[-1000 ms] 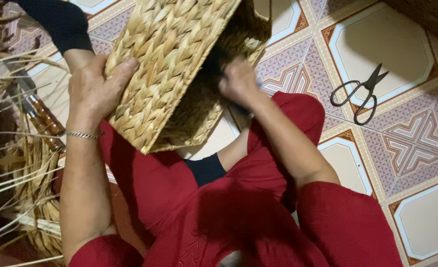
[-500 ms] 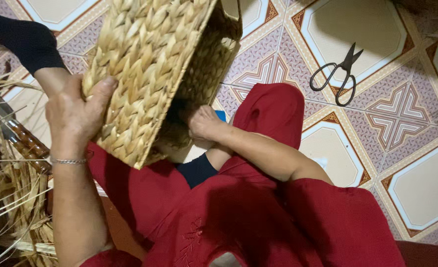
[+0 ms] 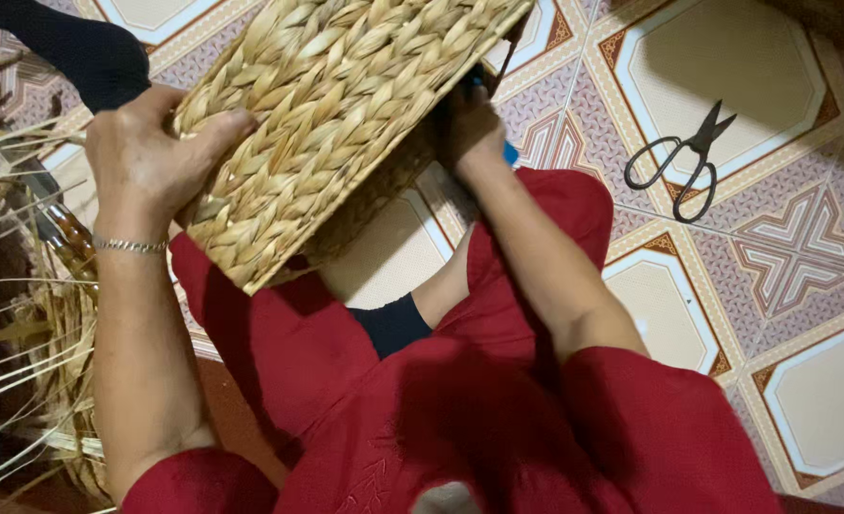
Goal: The person sits on the floor and wipes the interior and exterior surfaces of a woven basket with a blue cloth. They rotate the basket to reach different sides and corners, then place it aside and repeat the process with a second basket.
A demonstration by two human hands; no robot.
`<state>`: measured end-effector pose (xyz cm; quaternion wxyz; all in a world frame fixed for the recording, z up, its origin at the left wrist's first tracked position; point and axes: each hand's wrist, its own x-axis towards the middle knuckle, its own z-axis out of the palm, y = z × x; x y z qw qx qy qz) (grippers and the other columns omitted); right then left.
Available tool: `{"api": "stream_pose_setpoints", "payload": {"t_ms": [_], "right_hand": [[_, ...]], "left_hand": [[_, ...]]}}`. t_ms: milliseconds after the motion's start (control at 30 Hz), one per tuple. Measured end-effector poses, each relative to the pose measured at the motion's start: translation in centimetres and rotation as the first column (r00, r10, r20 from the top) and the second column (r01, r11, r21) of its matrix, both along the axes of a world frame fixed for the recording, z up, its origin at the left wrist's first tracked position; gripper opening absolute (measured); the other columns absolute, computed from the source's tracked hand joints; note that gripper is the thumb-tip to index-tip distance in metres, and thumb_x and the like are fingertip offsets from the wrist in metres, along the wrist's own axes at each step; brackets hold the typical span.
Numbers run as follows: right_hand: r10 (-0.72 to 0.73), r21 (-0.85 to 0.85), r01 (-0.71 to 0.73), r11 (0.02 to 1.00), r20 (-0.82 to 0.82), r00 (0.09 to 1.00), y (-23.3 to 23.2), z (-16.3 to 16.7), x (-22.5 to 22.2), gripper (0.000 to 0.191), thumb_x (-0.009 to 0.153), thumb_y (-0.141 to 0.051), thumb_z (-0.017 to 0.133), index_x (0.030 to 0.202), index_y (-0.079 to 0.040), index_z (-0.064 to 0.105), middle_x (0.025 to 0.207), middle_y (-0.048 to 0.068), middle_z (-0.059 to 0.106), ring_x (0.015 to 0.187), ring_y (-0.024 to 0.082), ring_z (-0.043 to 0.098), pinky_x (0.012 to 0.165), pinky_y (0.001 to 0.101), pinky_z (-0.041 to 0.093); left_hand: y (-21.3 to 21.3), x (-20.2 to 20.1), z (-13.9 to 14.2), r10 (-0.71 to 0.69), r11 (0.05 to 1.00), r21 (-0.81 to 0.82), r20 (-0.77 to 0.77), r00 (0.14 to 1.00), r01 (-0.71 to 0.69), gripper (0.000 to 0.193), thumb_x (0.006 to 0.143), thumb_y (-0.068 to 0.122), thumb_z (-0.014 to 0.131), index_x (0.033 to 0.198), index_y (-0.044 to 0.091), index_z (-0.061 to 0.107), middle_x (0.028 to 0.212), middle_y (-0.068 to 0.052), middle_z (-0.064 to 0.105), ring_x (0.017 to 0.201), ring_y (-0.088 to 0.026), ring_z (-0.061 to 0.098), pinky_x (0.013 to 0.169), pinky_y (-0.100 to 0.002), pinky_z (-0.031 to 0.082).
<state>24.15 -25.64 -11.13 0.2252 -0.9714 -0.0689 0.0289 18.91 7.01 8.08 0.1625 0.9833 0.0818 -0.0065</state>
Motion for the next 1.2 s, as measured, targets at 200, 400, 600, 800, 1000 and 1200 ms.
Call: {"api": "stream_pose_setpoints", "payload": {"t_ms": [200,400,600,800,1000,1200], "right_hand": [[0.224,-0.022,-0.224,0.974,0.206,0.953,4.7,-2.0,-4.6,0.054,0.097,-0.029,0.068,0.142,-0.004,0.054,0.14,0.032,0.049,0.109,0.046,0.063,0.087,0.0512,0.057],[0.535,-0.121,-0.535,0.836,-0.036,0.844,6.7,-2.0,-9.3,0.062,0.079,-0.026,0.066,0.137,-0.004,0.061,0.1,0.017,0.074,0.094,0.03,0.073,0.116,0.0602,0.047],[0.495,0.151,-0.487,0.86,-0.022,0.868,5.0,0.6,-11.0,0.065,0.084,-0.024,0.063,0.147,-0.008,0.055,0.111,0.028,0.068,0.103,0.039,0.067,0.098,0.0484,0.053],[-0.174,0.196,0.15,0.969,0.112,0.978,0.4,2.6,-3.6,0.063,0.086,-0.035,0.066,0.138,-0.002,0.051,0.12,0.031,0.06,0.11,0.045,0.06,0.087,0.0531,0.052],[0.127,-0.041,-0.126,0.991,0.024,0.992,5.2,1.8,-6.7,0.05,0.092,-0.021,0.058,0.141,-0.008,0.055,0.116,0.025,0.065,0.106,0.042,0.065,0.089,0.0529,0.055],[0.424,0.122,-0.45,0.885,0.189,0.886,9.5,2.4,-12.3,0.06,0.081,-0.016,0.06,0.139,-0.005,0.055,0.128,0.026,0.064,0.109,0.042,0.065,0.081,0.0507,0.057]], "left_hand": [[2.6,-0.4,-1.4,-0.153,0.987,-0.028,0.129,0.98,0.158,0.059,0.09,0.06,0.085,0.106,0.003,0.082,0.086,-0.019,0.074,0.076,-0.029,0.074,0.072,-0.042,0.058],[2.4,1.7,-0.7,-0.035,0.996,-0.085,-0.028,0.999,0.032,0.068,0.084,0.066,0.084,0.113,0.005,0.079,0.086,-0.02,0.074,0.074,-0.03,0.073,0.07,-0.045,0.057],[1.1,-1.3,-1.4,0.061,0.991,0.123,-0.129,0.99,-0.045,0.076,0.081,0.071,0.08,0.125,0.01,0.075,0.094,-0.03,0.073,0.086,-0.04,0.071,0.079,-0.05,0.056],[2.6,-3.5,-3.3,-0.143,0.963,0.247,0.11,0.984,0.112,0.07,0.092,0.069,0.08,0.119,0.005,0.079,0.098,-0.027,0.072,0.095,-0.04,0.07,0.088,-0.049,0.056],[2.1,-3.3,-2.8,-0.02,0.982,0.187,-0.019,1.0,0.023,0.069,0.092,0.066,0.08,0.119,0.002,0.077,0.086,-0.026,0.072,0.083,-0.04,0.071,0.081,-0.052,0.056],[0.2,-2.2,-1.0,0.016,0.99,0.141,0.001,1.0,-0.016,0.068,0.089,0.067,0.083,0.117,0.005,0.08,0.084,-0.026,0.072,0.079,-0.039,0.07,0.076,-0.049,0.055]]}}
